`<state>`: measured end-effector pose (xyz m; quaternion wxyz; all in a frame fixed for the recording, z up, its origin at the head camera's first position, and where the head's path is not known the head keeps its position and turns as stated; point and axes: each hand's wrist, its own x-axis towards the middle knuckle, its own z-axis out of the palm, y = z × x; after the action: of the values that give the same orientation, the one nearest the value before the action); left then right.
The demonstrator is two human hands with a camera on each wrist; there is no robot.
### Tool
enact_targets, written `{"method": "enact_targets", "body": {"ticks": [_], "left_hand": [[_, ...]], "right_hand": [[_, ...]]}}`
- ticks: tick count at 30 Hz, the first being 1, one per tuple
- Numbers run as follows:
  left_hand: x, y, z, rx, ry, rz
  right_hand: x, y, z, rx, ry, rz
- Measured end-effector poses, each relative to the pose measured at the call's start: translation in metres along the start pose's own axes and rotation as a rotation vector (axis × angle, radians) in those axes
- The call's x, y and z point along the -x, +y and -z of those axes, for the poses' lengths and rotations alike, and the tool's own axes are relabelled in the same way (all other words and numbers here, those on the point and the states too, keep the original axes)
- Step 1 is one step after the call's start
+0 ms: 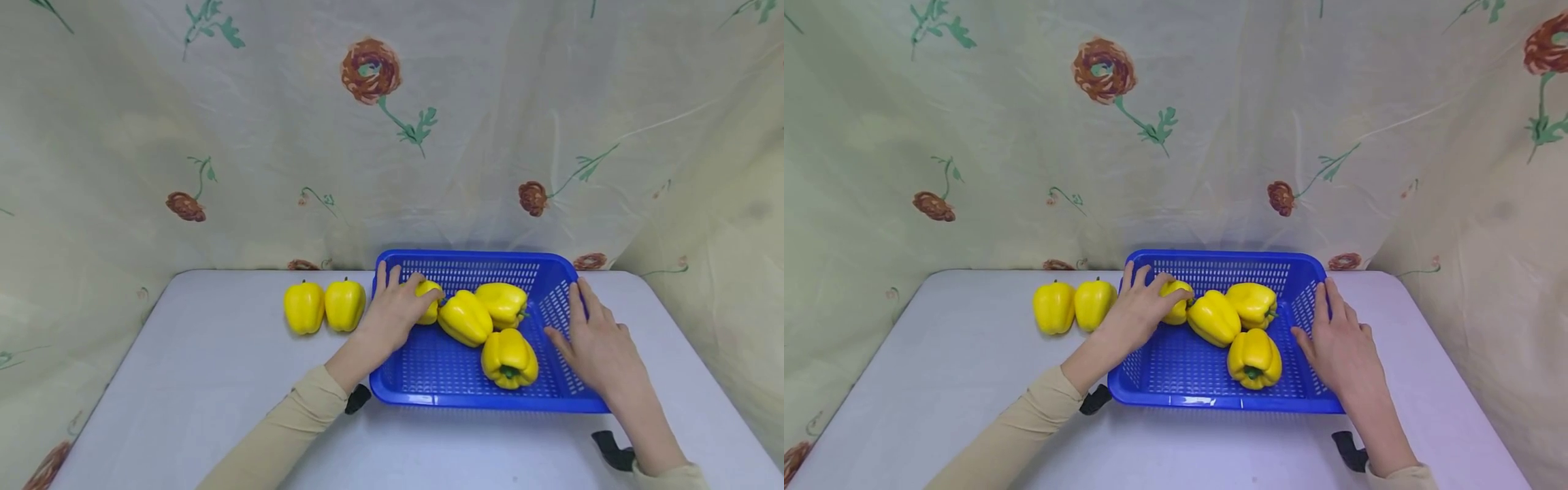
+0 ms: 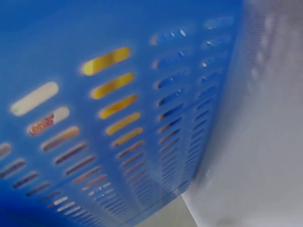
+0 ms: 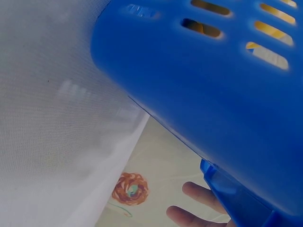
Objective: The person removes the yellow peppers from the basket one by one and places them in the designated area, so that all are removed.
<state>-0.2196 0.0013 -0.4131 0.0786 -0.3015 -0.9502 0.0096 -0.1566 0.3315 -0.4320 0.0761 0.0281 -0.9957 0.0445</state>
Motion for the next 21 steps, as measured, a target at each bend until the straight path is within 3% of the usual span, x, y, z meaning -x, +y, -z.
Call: {"method": "enact_targets", "body": {"ticks": [5, 21], "left_hand": [[-0.0049, 0.0032, 0.0001, -0.067, -0.091, 0.034], [-0.0069, 0.0044, -0.0052, -0.165, -0.044, 0.062]], "right_hand": [[0.0004, 0.0001, 0.0013, 0.007, 0.002, 0.002], [0.0006, -0.0008, 0.0025, 0.009, 0.004, 0.007]]}}
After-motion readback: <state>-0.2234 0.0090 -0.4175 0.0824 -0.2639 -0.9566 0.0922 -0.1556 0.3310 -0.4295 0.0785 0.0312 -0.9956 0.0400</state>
